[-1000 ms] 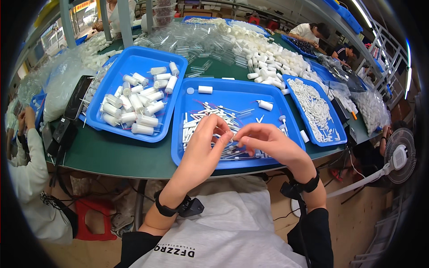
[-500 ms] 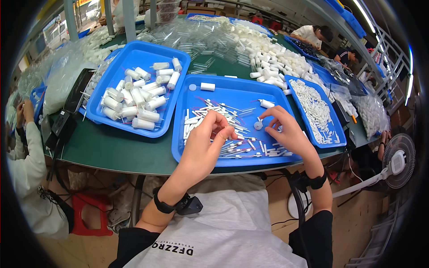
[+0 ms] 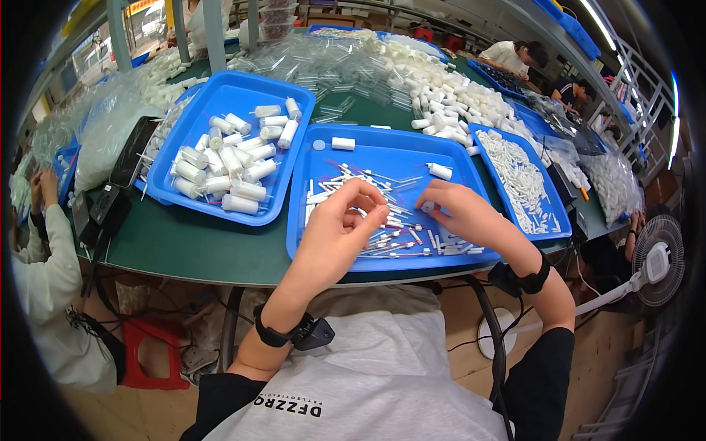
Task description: The person assembles components by hand, inserting a heating element through a white plastic disc and then sliding a white cylindrical sleeve over them. They repeat this process with another disc and element before placing the finished assemblies onto a blue tray.
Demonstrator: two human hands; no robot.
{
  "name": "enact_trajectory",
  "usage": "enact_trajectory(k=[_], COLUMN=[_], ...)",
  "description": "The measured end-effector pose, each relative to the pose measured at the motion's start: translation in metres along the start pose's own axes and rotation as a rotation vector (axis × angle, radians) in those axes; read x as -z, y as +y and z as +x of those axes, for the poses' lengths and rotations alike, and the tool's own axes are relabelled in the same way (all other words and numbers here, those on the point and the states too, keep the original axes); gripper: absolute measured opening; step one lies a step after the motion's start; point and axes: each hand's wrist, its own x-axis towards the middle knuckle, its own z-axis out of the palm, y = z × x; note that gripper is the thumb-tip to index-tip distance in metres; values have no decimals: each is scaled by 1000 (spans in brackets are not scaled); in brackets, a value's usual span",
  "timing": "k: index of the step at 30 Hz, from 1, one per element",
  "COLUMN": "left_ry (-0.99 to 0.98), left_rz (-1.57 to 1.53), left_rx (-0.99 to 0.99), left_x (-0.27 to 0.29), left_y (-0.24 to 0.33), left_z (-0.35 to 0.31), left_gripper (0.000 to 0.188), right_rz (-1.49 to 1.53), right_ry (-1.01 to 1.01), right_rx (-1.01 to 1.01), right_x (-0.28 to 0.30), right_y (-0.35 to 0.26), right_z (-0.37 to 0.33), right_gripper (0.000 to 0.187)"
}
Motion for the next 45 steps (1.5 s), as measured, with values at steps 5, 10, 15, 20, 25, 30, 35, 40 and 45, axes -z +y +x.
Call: enact_trajectory(k=[5, 10, 15, 20, 25, 30, 35, 40, 45], left_ry=[-19, 96, 58, 70, 80, 115, 93, 48, 139], left_rz=[-66, -182, -167, -162, -62, 19, -23, -138, -18], left_rx=[70, -59, -46, -26, -51, -66, -45, -50, -150], left_x=[5, 13, 12, 8, 5, 5, 6, 4, -1], left_y=[9, 4, 4, 6, 4, 3, 5, 10, 21], left_z=[0, 3, 2, 2, 6, 3, 3, 1, -10], left_gripper=[15, 17, 20, 26, 25, 24, 28, 27, 18], right_rz=[-61, -160, -331, -179, -161, -159, -126, 22, 409], right_ry=[-52, -195, -110, -8, -123, -65, -85, -118, -155], right_rx=[9, -25, 14, 100, 98, 120, 58, -74, -310], right_x=[12, 31, 31, 12, -9, -12, -13, -12, 20], right_y=[3, 8, -5, -21, -21, -15, -17, -6, -25], right_z=[1, 8, 15, 37, 52, 51, 49, 51, 38], right_gripper=[16, 15, 13, 9, 12, 12, 14, 16, 19])
